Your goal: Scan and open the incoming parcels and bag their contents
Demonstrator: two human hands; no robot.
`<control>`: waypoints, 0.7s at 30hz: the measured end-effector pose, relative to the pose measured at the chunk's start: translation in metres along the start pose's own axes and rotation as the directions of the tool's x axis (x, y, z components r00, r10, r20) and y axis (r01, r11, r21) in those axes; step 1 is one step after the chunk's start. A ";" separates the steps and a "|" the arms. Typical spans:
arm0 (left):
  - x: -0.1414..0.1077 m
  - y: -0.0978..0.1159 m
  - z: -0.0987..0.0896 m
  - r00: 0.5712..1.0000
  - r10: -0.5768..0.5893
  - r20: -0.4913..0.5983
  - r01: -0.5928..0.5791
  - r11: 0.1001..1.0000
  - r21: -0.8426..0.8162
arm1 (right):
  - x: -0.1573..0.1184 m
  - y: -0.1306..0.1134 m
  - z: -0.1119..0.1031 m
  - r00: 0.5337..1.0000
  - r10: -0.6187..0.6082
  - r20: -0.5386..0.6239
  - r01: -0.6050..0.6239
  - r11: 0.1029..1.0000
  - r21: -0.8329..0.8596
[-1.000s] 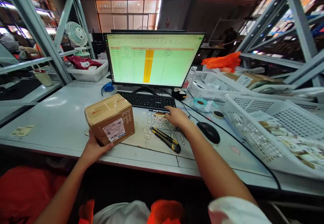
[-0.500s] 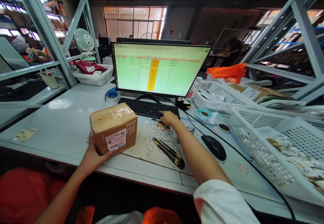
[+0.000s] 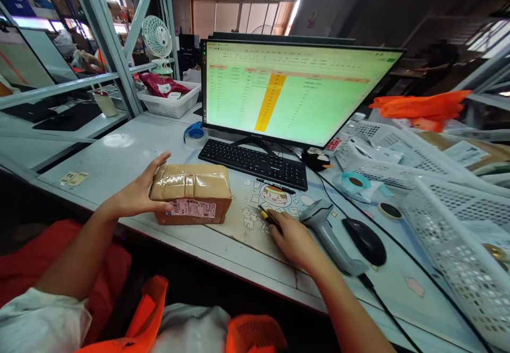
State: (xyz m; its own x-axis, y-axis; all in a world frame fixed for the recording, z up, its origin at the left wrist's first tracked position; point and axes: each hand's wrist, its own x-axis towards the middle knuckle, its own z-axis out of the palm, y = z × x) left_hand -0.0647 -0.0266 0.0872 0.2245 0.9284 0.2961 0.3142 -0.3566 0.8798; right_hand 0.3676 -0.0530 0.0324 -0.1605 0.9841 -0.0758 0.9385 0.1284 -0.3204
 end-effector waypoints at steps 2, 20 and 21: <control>-0.007 -0.025 0.006 0.997 -0.069 0.024 0.071 0.988 -0.137 | 0.008 -0.004 -0.010 1.000 0.025 0.018 -0.029 0.957 0.290; -0.028 -0.100 0.037 0.973 -0.230 -0.038 0.200 0.907 -0.370 | 0.046 -0.078 -0.042 0.914 -0.329 -0.238 0.370 0.916 0.154; -0.028 -0.102 0.037 0.972 -0.233 -0.032 0.205 0.904 -0.375 | 0.045 -0.077 -0.042 0.915 -0.321 -0.245 0.362 0.921 0.144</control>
State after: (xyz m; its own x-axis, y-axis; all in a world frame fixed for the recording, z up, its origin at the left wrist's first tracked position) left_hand -0.0692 -0.0201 -0.0243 0.1152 0.9888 0.0946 -0.0162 -0.0933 0.9955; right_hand 0.3004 -0.0133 0.0935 -0.3735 0.8890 0.2649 0.7620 0.4568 -0.4589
